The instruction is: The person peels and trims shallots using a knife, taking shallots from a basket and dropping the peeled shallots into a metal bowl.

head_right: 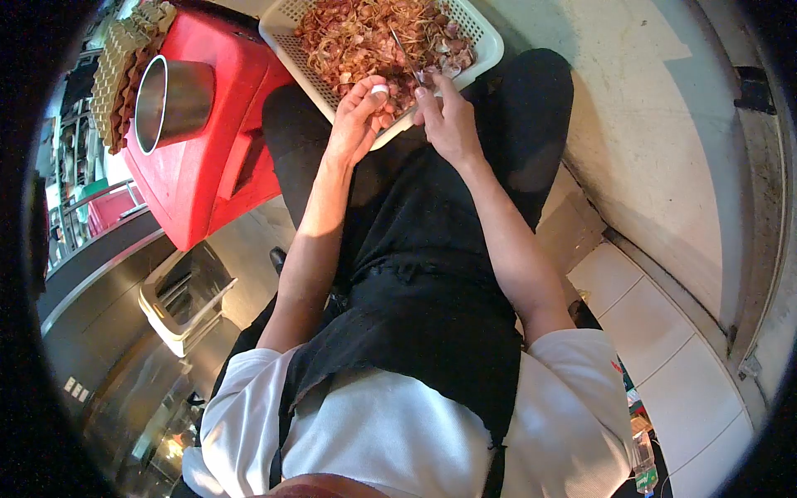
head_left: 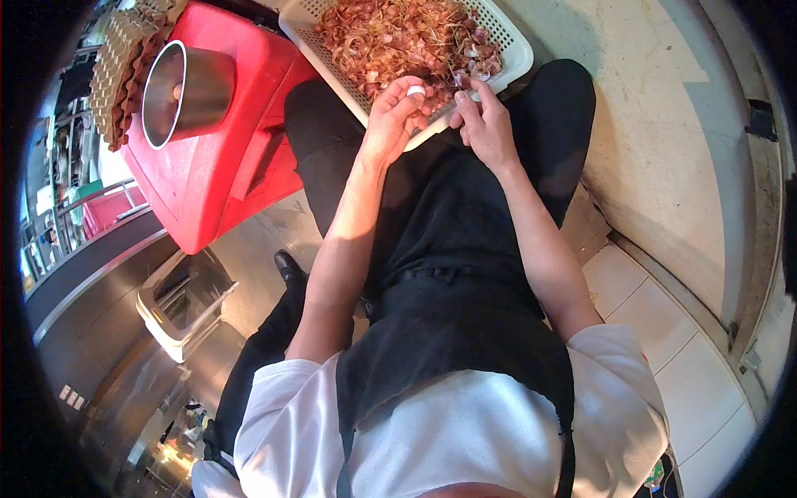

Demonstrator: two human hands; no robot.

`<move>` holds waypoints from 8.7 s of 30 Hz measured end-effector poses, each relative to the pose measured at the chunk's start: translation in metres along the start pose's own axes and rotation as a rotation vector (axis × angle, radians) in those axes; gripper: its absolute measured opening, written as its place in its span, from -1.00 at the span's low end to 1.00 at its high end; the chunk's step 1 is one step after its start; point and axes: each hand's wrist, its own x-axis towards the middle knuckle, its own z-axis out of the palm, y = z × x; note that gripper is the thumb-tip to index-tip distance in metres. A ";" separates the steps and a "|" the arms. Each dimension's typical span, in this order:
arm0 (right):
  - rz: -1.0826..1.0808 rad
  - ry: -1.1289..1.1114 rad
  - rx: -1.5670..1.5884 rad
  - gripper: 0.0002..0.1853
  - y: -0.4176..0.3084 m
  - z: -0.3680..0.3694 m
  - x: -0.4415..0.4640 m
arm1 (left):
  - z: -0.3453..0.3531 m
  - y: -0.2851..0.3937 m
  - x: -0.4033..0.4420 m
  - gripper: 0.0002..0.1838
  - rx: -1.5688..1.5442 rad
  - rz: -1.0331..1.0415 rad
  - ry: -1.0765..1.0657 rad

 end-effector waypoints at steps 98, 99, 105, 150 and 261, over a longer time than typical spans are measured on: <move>-0.169 0.050 -0.073 -0.66 -0.001 0.005 -0.001 | -0.003 -0.003 0.003 -0.69 0.115 -0.014 -0.001; -0.144 0.064 -0.093 -0.67 -0.004 0.003 0.000 | -0.002 -0.002 0.002 -0.69 0.107 -0.012 0.006; -0.109 0.114 -0.115 -0.65 0.000 -0.002 0.002 | 0.005 -0.001 0.001 -0.68 0.059 0.033 0.010; 0.027 -0.032 0.188 -0.54 -0.003 0.000 0.001 | -0.004 -0.001 0.002 -0.79 -0.070 -0.005 -0.103; -0.075 0.032 0.013 -0.64 -0.003 -0.008 0.015 | -0.015 0.022 0.021 -0.58 0.668 0.015 0.101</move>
